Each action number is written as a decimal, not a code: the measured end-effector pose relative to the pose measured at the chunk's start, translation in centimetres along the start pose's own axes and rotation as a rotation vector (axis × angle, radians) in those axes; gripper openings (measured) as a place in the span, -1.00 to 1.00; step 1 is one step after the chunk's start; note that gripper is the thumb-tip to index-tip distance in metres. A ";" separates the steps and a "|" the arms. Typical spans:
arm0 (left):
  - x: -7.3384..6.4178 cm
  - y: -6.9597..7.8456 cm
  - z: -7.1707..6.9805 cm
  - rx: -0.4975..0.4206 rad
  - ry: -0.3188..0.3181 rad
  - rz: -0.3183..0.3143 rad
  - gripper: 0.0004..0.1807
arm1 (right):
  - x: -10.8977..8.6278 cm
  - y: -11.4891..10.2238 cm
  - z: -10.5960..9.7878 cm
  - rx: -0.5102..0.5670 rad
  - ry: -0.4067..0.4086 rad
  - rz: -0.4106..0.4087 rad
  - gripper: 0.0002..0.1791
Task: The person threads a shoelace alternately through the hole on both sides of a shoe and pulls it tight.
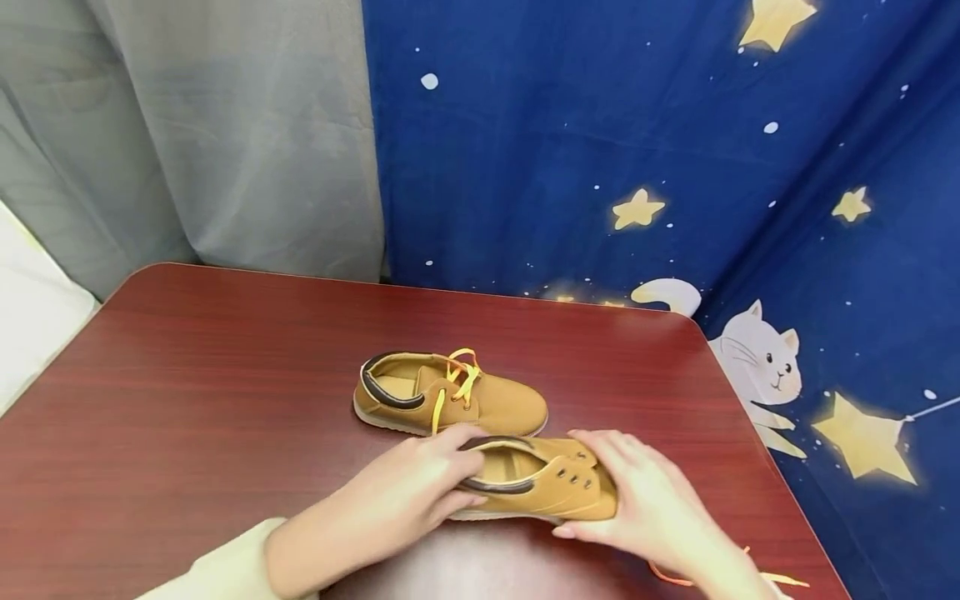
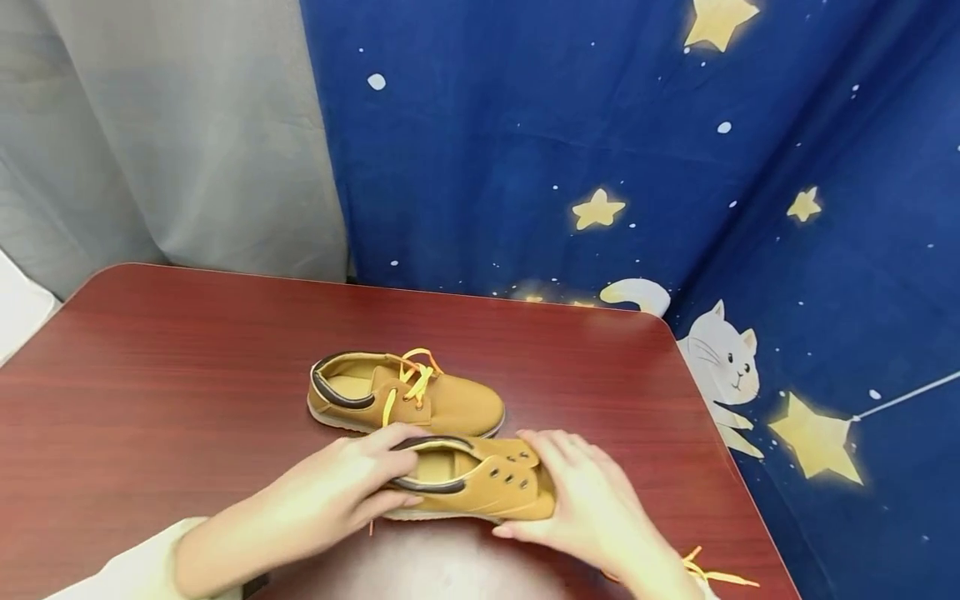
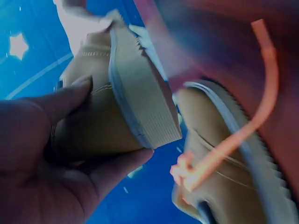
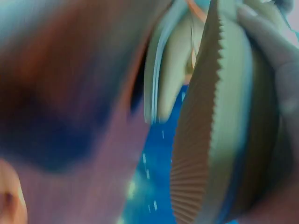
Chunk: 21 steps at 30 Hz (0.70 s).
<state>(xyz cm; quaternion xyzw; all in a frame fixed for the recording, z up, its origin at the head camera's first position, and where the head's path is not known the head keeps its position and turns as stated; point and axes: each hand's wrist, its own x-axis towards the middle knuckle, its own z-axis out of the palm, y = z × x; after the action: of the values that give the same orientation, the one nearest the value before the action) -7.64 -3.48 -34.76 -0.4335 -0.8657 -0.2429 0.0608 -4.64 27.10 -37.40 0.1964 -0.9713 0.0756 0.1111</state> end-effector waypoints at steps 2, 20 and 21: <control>-1.8 -0.7 -0.1 -0.019 0.013 -0.003 -0.76 | 0.0 -1.4 1.0 0.011 -0.004 -0.030 0.10; -11.9 -5.7 -0.8 -0.162 -0.046 0.060 -0.86 | 0.4 -9.3 4.9 0.117 -0.114 -0.220 -0.02; -11.9 -5.7 -0.8 -0.160 -0.043 0.055 -0.86 | 0.5 -9.4 5.0 0.123 -0.129 -0.206 -0.02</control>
<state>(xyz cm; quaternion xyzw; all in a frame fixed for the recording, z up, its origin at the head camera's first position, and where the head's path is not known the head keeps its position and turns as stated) -4.85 -15.30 -39.95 -0.4655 -0.8325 -0.3000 0.0142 -2.30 17.42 -41.16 0.3060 -0.9446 0.1104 0.0435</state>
